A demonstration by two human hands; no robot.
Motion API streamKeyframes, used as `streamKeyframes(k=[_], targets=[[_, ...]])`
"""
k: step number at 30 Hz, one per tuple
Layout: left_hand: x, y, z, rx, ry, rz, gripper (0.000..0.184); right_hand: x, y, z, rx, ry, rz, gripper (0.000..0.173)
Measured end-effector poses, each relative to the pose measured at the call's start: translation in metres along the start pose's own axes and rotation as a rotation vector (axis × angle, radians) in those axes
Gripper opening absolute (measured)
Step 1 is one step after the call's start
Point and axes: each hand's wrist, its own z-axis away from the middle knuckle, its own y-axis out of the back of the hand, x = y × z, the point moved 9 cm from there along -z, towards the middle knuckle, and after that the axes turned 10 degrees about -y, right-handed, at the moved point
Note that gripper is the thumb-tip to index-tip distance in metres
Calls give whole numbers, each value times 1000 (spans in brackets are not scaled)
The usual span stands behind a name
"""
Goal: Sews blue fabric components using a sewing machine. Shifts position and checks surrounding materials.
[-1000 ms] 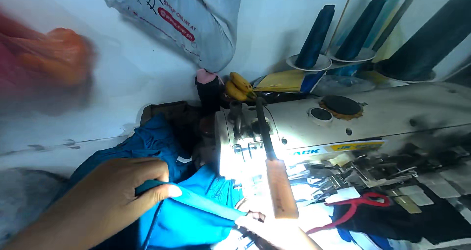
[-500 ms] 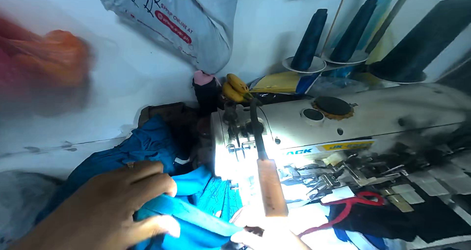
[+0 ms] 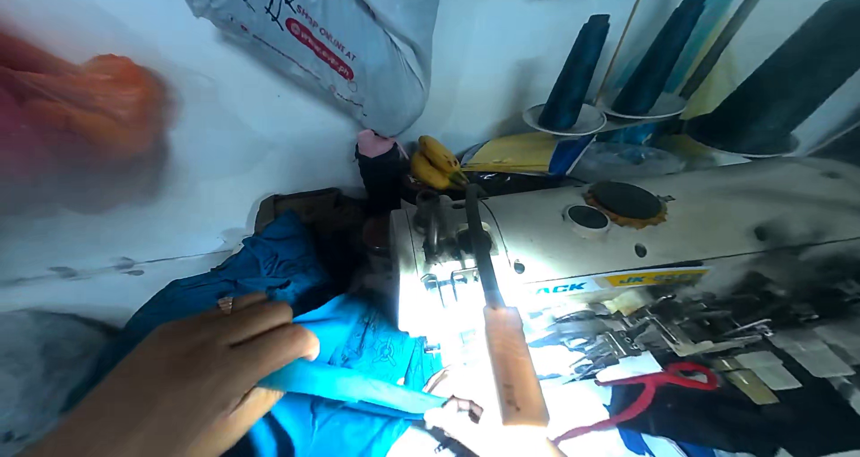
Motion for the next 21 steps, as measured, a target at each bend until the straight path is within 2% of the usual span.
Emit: streamKeyframes(k=[7,11,15,21], targets=[[6,-15,-2,18,-2,59,13,3,-2,-1,6,112,13,24],[7,-21,-1,32,-18,3,16,4,-1,0,-36,-17,17,26],[1,-30,5,9,22,15,16,0,-1,1,-63,-34,12,27],[-3,-36,8,-7,-2,-11,18,1,-2,-1,-25,100,41,25]])
